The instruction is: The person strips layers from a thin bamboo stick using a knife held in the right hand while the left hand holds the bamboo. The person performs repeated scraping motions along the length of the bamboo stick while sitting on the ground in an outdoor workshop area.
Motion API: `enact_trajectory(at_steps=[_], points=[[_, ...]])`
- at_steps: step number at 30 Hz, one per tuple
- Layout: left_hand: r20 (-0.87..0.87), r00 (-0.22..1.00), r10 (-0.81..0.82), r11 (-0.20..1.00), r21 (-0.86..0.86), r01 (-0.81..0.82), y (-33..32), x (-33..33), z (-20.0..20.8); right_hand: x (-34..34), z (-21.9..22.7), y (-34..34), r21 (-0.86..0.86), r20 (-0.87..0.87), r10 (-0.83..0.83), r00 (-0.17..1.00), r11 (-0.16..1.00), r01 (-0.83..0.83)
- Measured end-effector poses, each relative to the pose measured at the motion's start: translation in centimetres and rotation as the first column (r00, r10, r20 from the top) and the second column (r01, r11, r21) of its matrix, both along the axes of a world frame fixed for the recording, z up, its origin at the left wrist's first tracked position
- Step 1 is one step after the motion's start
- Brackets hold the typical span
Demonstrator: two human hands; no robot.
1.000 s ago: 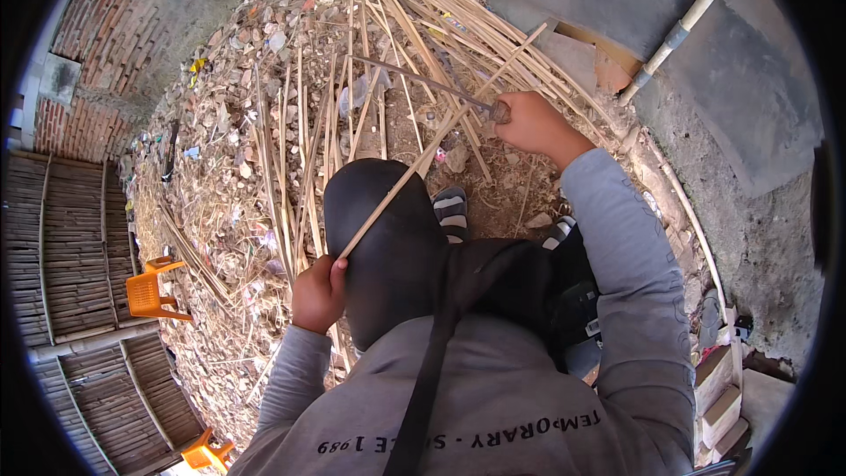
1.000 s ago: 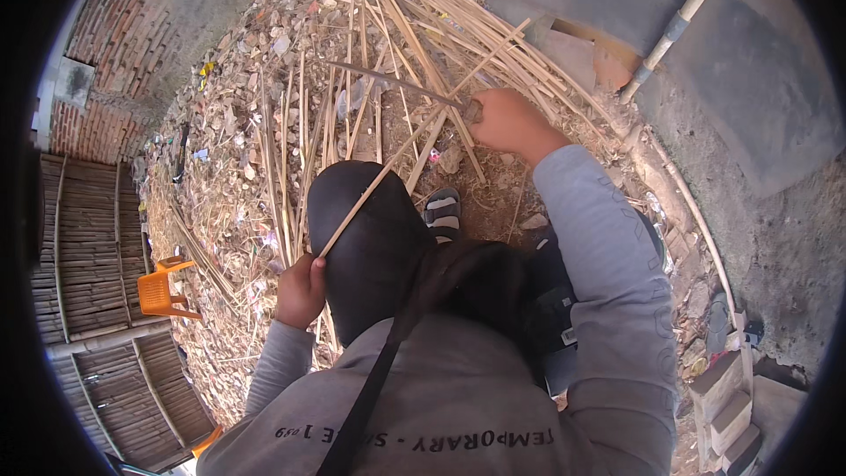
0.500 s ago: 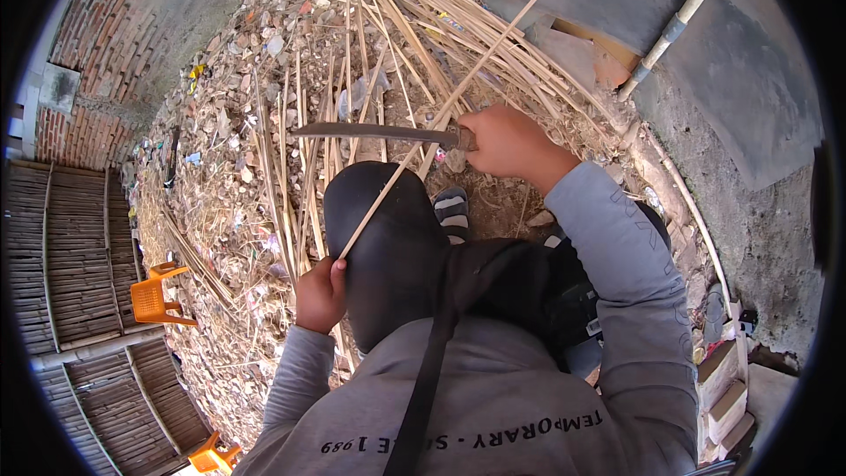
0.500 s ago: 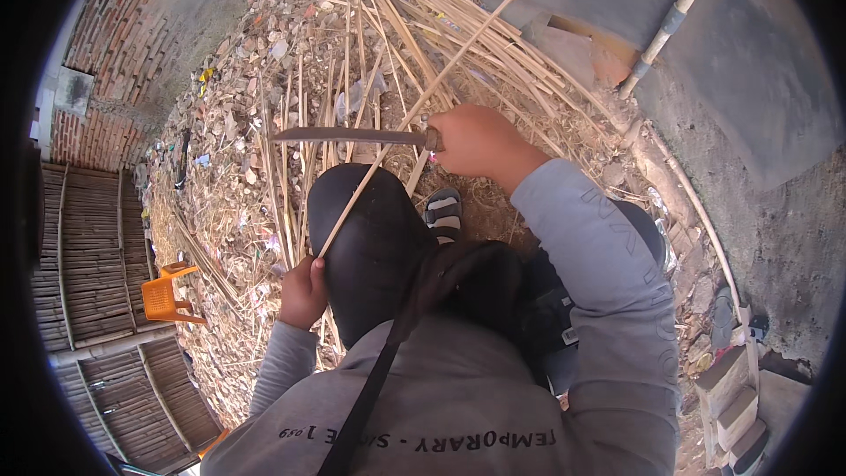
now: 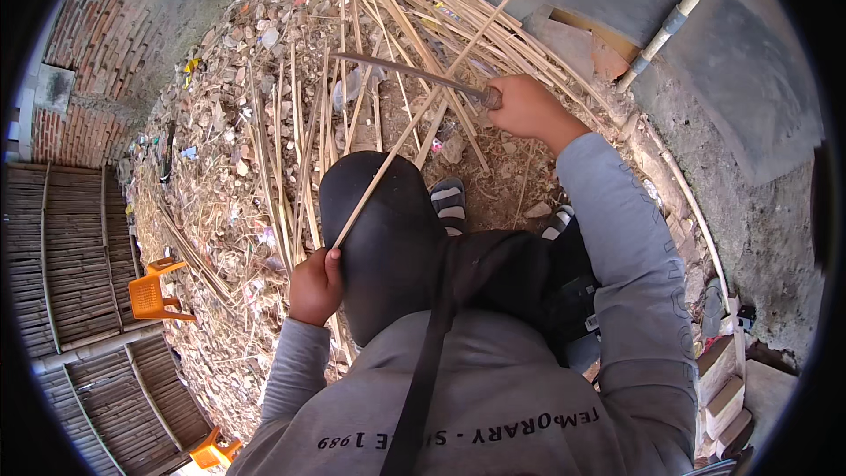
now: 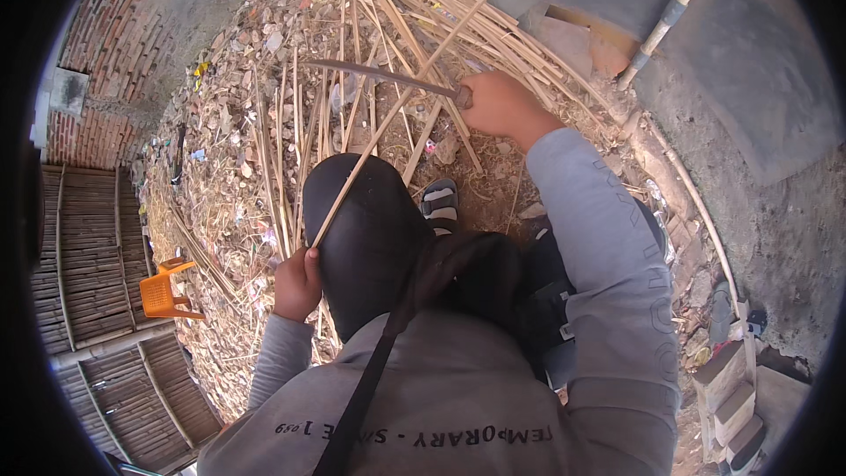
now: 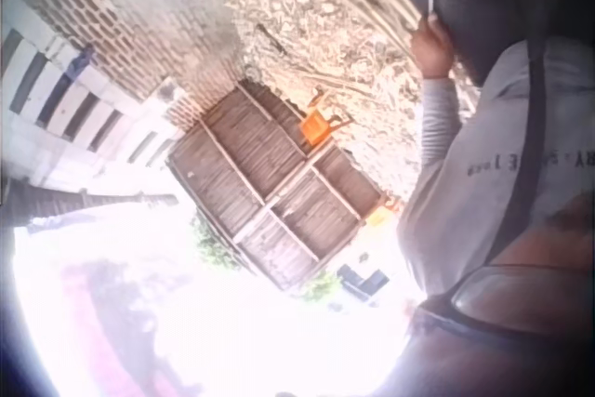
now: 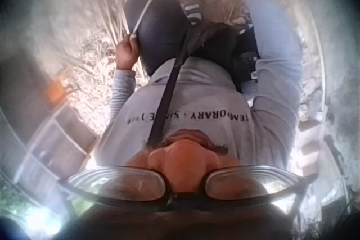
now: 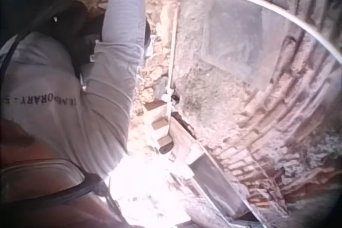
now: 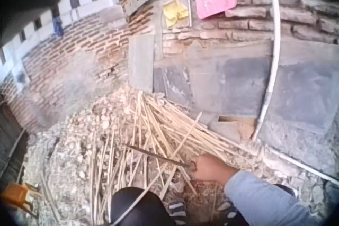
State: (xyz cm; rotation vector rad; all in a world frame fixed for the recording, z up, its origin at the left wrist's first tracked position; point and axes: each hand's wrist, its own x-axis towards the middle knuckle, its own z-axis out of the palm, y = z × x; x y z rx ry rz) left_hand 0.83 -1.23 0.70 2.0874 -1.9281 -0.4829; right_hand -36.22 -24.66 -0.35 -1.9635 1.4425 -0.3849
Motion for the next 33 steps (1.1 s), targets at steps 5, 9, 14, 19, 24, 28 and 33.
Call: enact_trajectory(at_steps=[5,9,14,19,24,28,33], points=[[-0.033,0.999,0.002,0.998,0.06,0.0,-0.5,0.1,1.0,-0.4,-1.3,-0.5,-0.099,-0.018,-0.078,0.997,0.992,0.076],[-0.083,0.997,-0.005,1.0,0.008,0.006,0.3,0.7,-0.2,1.9,2.1,1.8,-0.089,-0.127,0.098,0.987,0.99,-0.11],[-0.179,0.984,-0.028,0.997,0.06,0.039,0.1,1.5,0.7,0.4,3.1,2.3,-0.167,-0.181,0.146,0.972,0.97,-0.177],[-0.269,0.963,0.015,0.991,0.135,0.022,1.9,2.3,1.1,0.6,1.4,2.3,-0.371,-0.232,0.195,0.953,0.888,-0.272],[-0.301,0.953,0.018,0.993,0.12,0.019,2.0,1.5,0.5,0.8,1.2,1.9,-0.296,-0.209,0.136,0.968,0.935,-0.195],[-0.296,0.955,0.03,0.996,0.094,-0.002,2.3,1.6,0.1,1.3,2.0,2.4,-0.187,-0.197,0.111,0.974,0.971,-0.149],[-0.152,0.988,-0.011,0.999,0.035,0.017,2.2,1.5,0.1,0.5,2.6,1.7,-0.183,-0.209,0.111,0.972,0.972,-0.15]])
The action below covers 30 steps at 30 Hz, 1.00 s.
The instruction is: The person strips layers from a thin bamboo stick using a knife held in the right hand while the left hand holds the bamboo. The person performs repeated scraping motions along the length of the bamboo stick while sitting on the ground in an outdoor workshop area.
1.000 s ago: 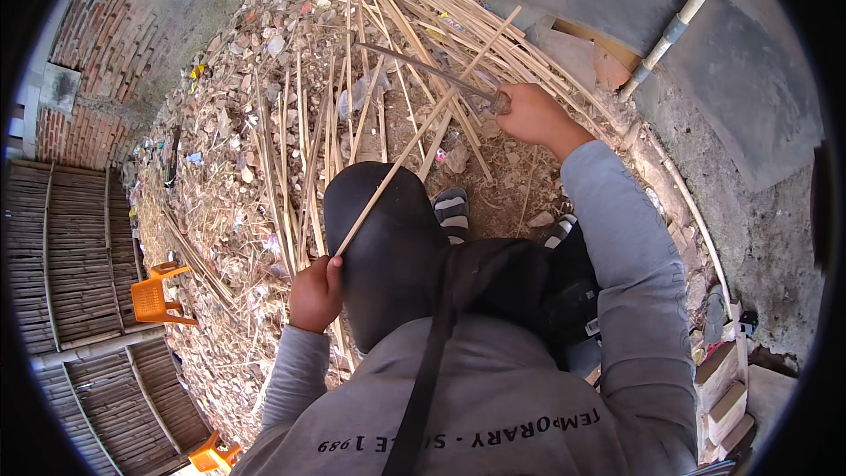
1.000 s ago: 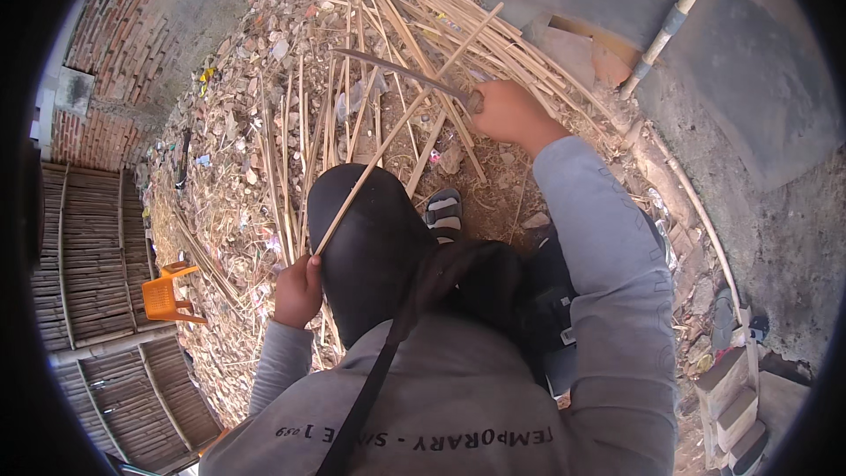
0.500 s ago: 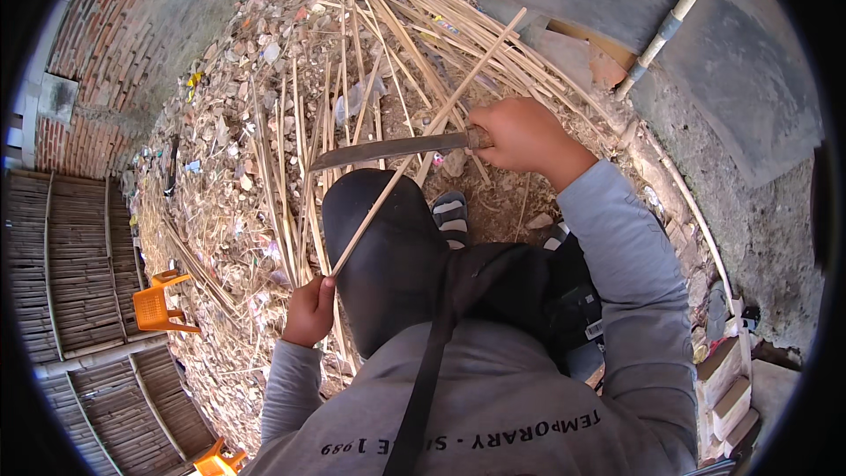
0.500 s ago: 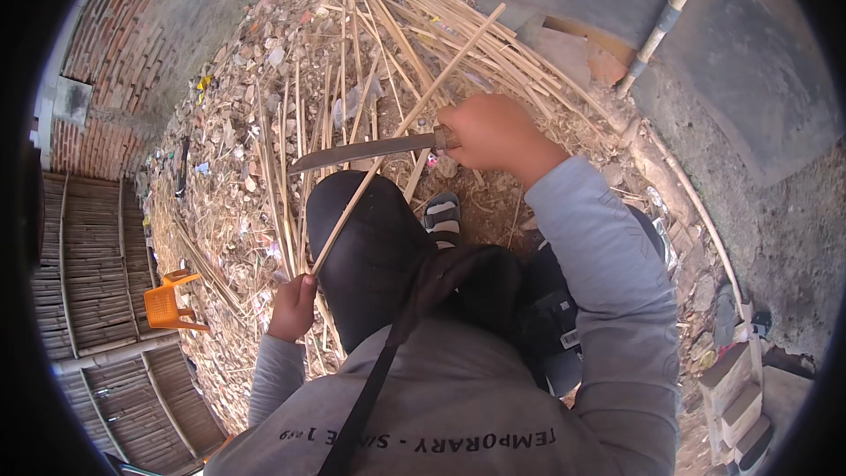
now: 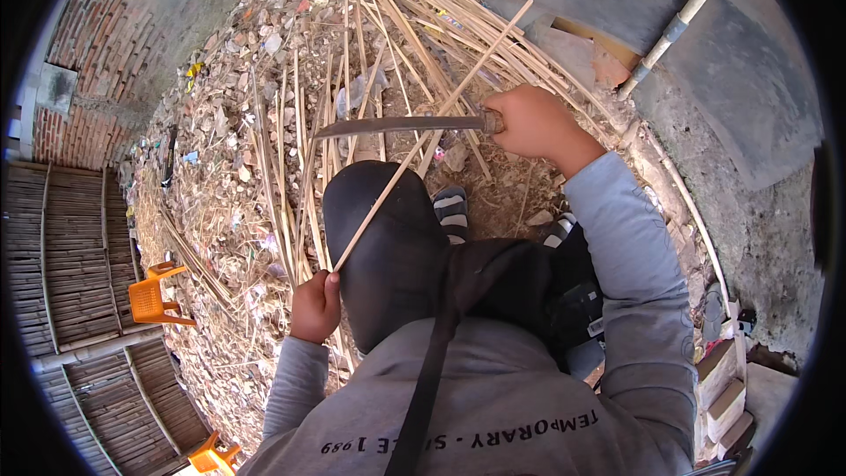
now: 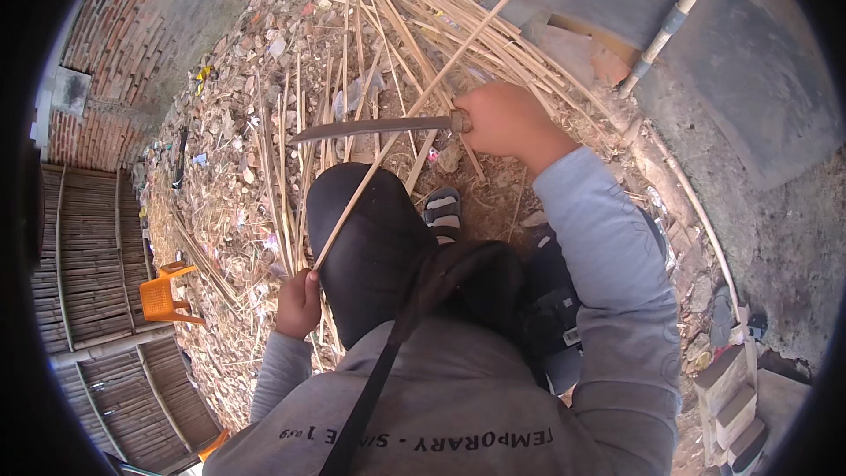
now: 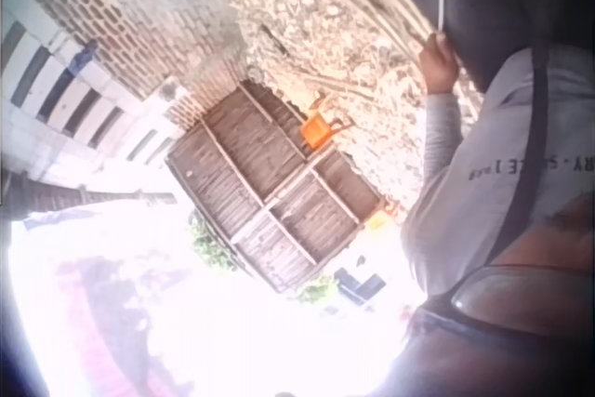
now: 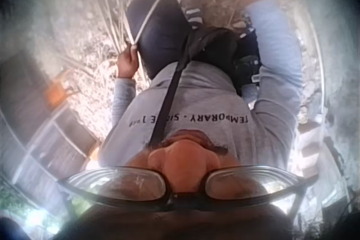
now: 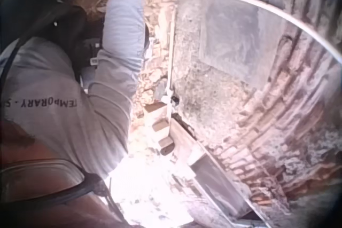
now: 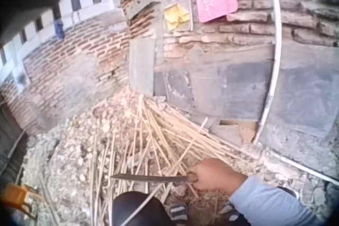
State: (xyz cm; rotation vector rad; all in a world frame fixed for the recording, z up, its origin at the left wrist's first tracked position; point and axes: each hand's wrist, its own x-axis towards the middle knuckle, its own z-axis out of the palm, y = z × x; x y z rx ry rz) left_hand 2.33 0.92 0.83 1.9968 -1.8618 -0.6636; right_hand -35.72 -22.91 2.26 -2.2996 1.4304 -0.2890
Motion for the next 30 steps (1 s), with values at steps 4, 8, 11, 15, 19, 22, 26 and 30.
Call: enact_trajectory(at_steps=[4,8,11,15,19,22,26,30], points=[[0.075,0.997,-0.022,0.999,-0.028,0.024,-0.4,0.1,-0.1,-2.7,-2.0,-1.8,0.013,0.185,-0.193,0.964,0.981,0.194],[0.112,0.993,-0.02,1.0,-0.019,0.023,-0.3,0.0,0.5,-0.4,-0.2,-0.3,0.054,0.013,-0.002,1.0,0.999,0.002],[0.138,0.99,-0.015,1.0,-0.017,0.017,-0.4,0.0,0.5,-0.1,-0.7,-0.4,0.04,0.02,0.035,0.999,0.999,-0.036],[0.184,0.983,-0.026,0.997,-0.072,0.04,-0.9,-0.2,0.4,-3.3,-4.6,-2.7,0.065,0.183,-0.166,0.969,0.986,0.156],[0.191,0.981,-0.027,0.998,-0.059,0.038,-0.8,0.2,0.6,-2.5,-3.1,-2.7,0.14,0.136,-0.181,0.974,0.977,0.162],[0.166,0.986,-0.026,0.999,-0.039,0.033,-0.6,0.3,0.6,-1.3,-1.9,-1.5,0.179,0.078,-0.067,0.995,0.982,0.052],[0.176,0.983,-0.042,0.994,-0.087,0.058,-1.0,0.3,0.2,-3.4,-4.0,-2.8,0.091,0.158,-0.093,0.983,0.993,0.079],[0.168,0.985,-0.046,0.996,-0.073,0.059,-1.1,0.2,0.9,-4.6,-6.8,-3.2,-0.028,0.338,-0.285,0.897,0.95,0.312]])
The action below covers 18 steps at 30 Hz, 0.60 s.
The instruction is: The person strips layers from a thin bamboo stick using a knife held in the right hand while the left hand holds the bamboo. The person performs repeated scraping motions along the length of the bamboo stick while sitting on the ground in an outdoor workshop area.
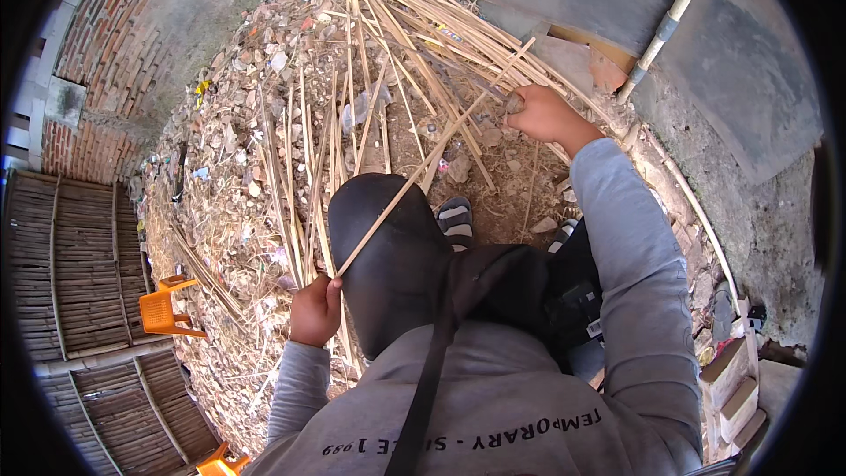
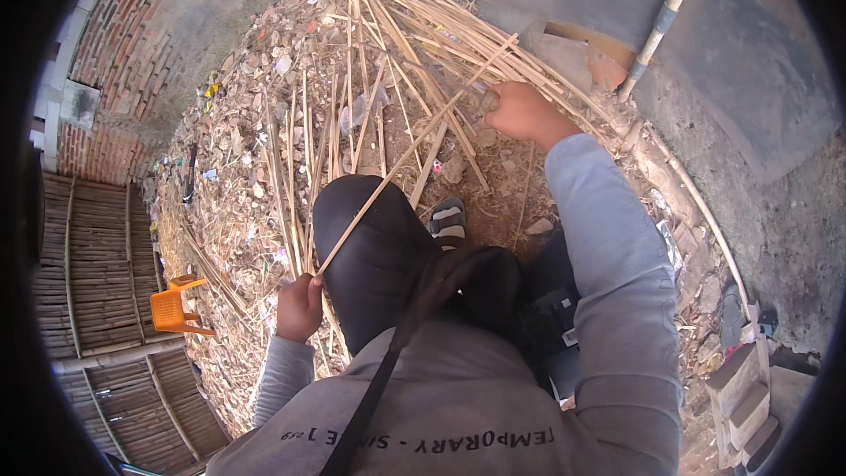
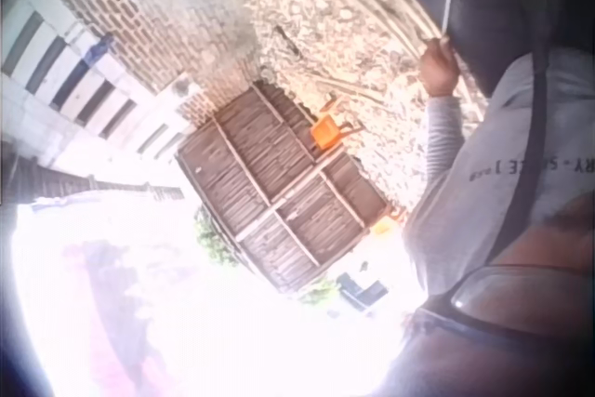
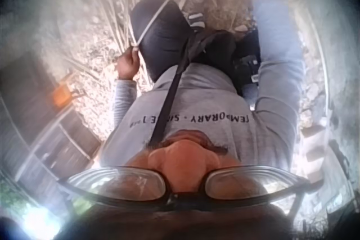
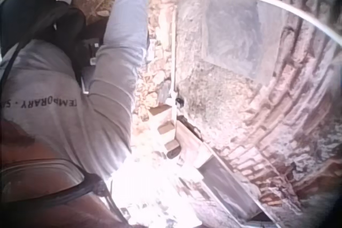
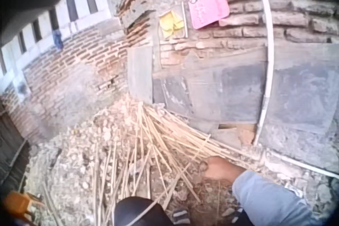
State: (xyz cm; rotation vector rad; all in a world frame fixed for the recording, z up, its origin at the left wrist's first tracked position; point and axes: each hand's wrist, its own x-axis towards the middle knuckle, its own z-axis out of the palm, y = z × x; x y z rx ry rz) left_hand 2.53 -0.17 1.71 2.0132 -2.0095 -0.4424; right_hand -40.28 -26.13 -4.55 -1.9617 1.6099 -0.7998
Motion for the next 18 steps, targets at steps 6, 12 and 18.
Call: enact_trajectory(at_steps=[6,12,18], points=[[0.018,1.0,0.002,1.0,-0.012,-0.002,0.6,0.5,-1.1,3.5,3.9,1.8,0.256,-0.168,0.372,0.913,0.911,-0.324],[0.008,1.0,-0.004,1.0,0.019,0.004,-0.6,-0.3,0.0,2.4,2.1,1.1,0.268,-0.124,0.278,0.952,0.934,-0.238],[-0.007,0.999,0.036,0.999,0.026,-0.036,0.1,-0.1,-0.7,3.9,5.3,2.2,0.22,-0.15,0.315,0.937,0.935,-0.279]])
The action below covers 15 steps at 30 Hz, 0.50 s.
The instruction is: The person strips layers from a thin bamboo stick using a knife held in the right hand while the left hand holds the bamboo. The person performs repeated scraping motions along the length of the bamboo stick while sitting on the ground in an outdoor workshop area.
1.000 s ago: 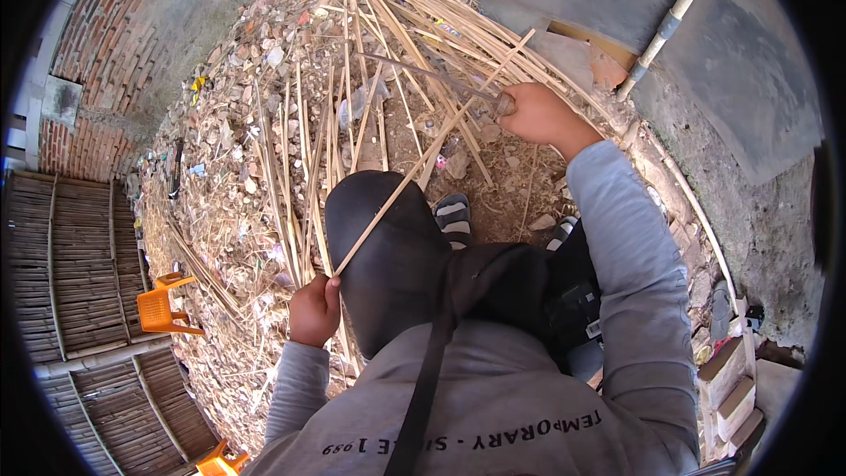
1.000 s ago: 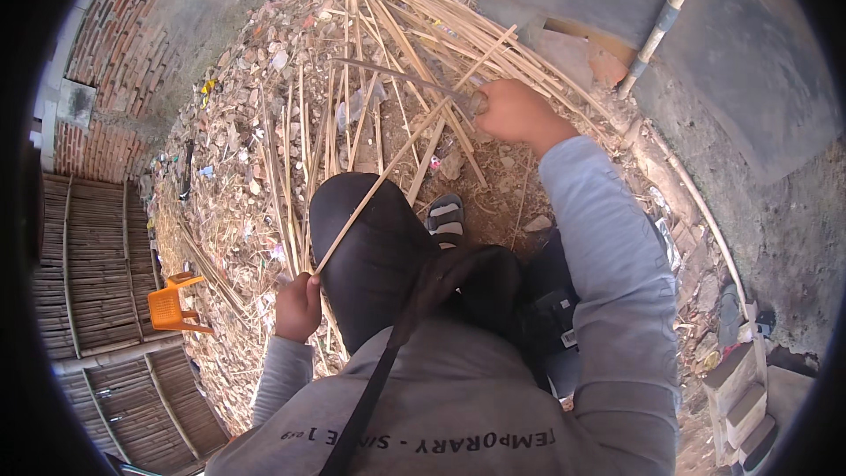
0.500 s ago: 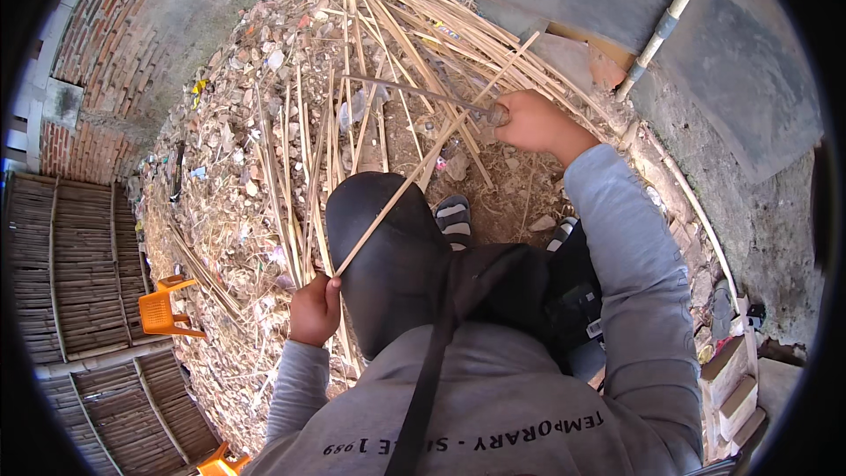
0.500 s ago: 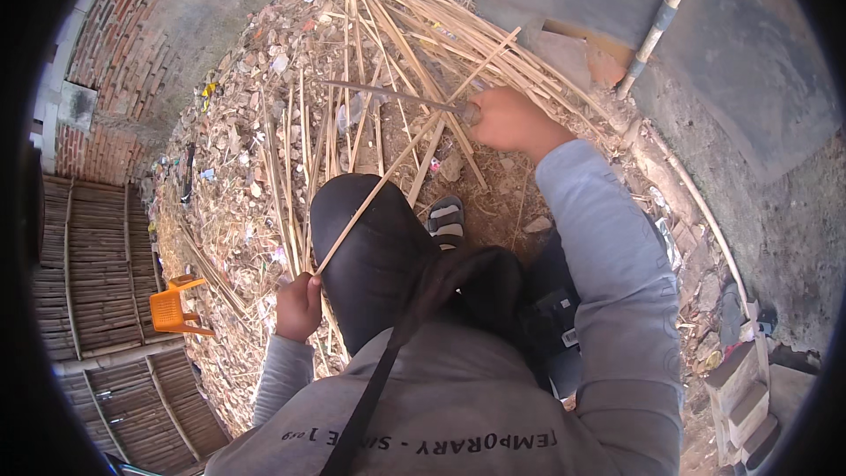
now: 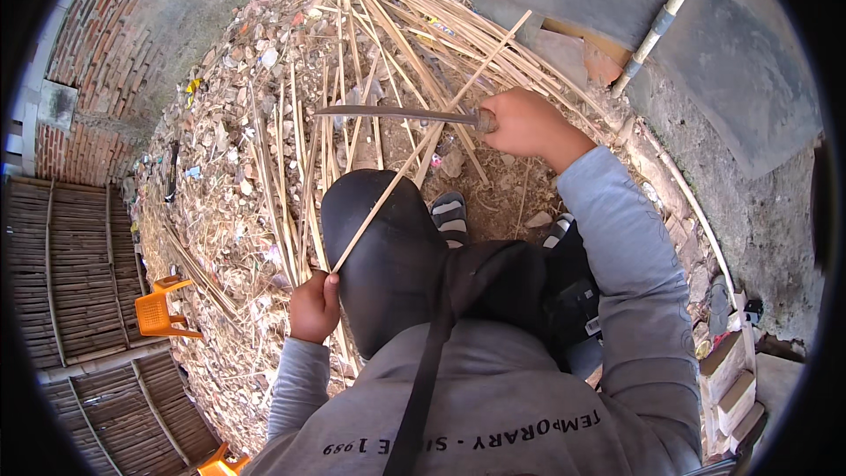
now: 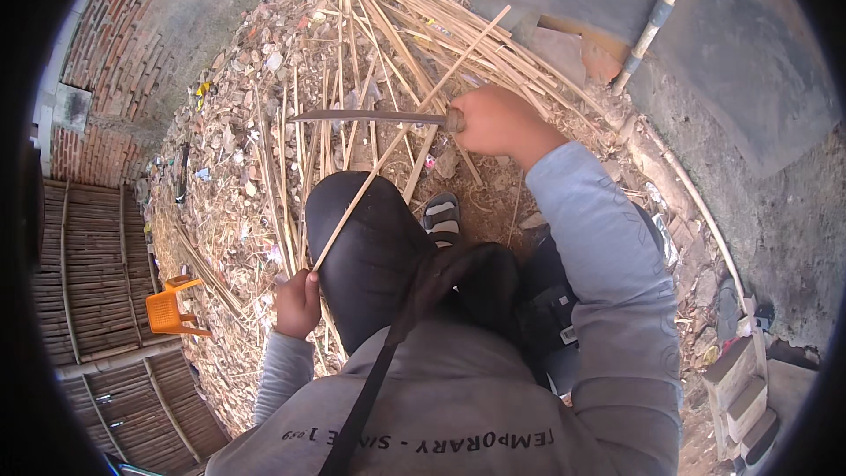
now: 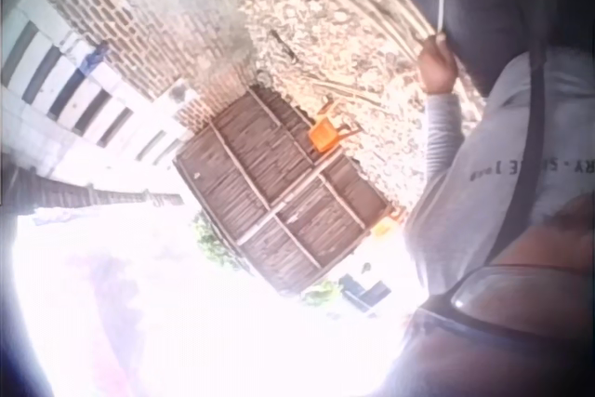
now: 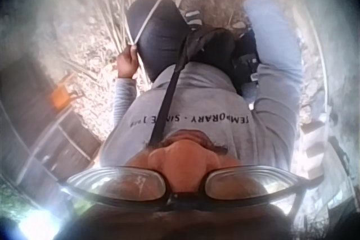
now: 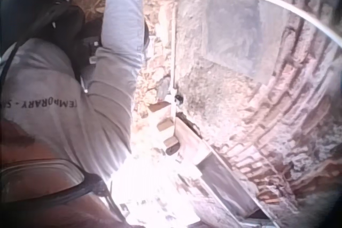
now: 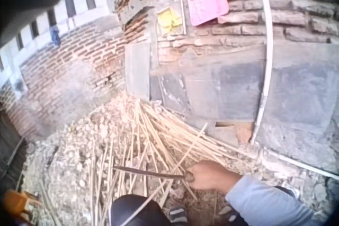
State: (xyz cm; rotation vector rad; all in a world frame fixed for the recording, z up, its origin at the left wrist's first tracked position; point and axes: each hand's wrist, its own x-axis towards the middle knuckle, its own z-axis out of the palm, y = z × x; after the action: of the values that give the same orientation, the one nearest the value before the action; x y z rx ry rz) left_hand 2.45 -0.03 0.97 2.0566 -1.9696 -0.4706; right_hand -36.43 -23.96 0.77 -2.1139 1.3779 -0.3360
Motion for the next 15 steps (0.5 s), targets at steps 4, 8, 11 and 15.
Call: enact_trajectory(at_steps=[4,8,11,15], points=[[-0.005,1.0,-0.015,1.0,-0.008,0.015,-0.2,-0.1,-0.3,-2.0,-1.6,-1.0,-0.054,0.049,-0.089,0.995,0.994,0.092],[0.029,1.0,-0.002,1.0,-0.006,0.002,-0.4,-0.4,0.6,-1.8,-1.3,-1.2,0.022,-0.012,-0.141,0.99,0.99,0.141],[0.023,1.0,0.007,1.0,0.002,-0.007,0.0,-0.2,0.4,0.7,1.0,0.3,0.035,-0.088,0.042,0.995,0.999,-0.039],[0.028,1.0,0.001,1.0,-0.007,-0.001,-0.3,-0.1,-0.2,-1.5,-1.4,-0.9,0.075,0.068,-0.135,0.989,0.989,0.13]])
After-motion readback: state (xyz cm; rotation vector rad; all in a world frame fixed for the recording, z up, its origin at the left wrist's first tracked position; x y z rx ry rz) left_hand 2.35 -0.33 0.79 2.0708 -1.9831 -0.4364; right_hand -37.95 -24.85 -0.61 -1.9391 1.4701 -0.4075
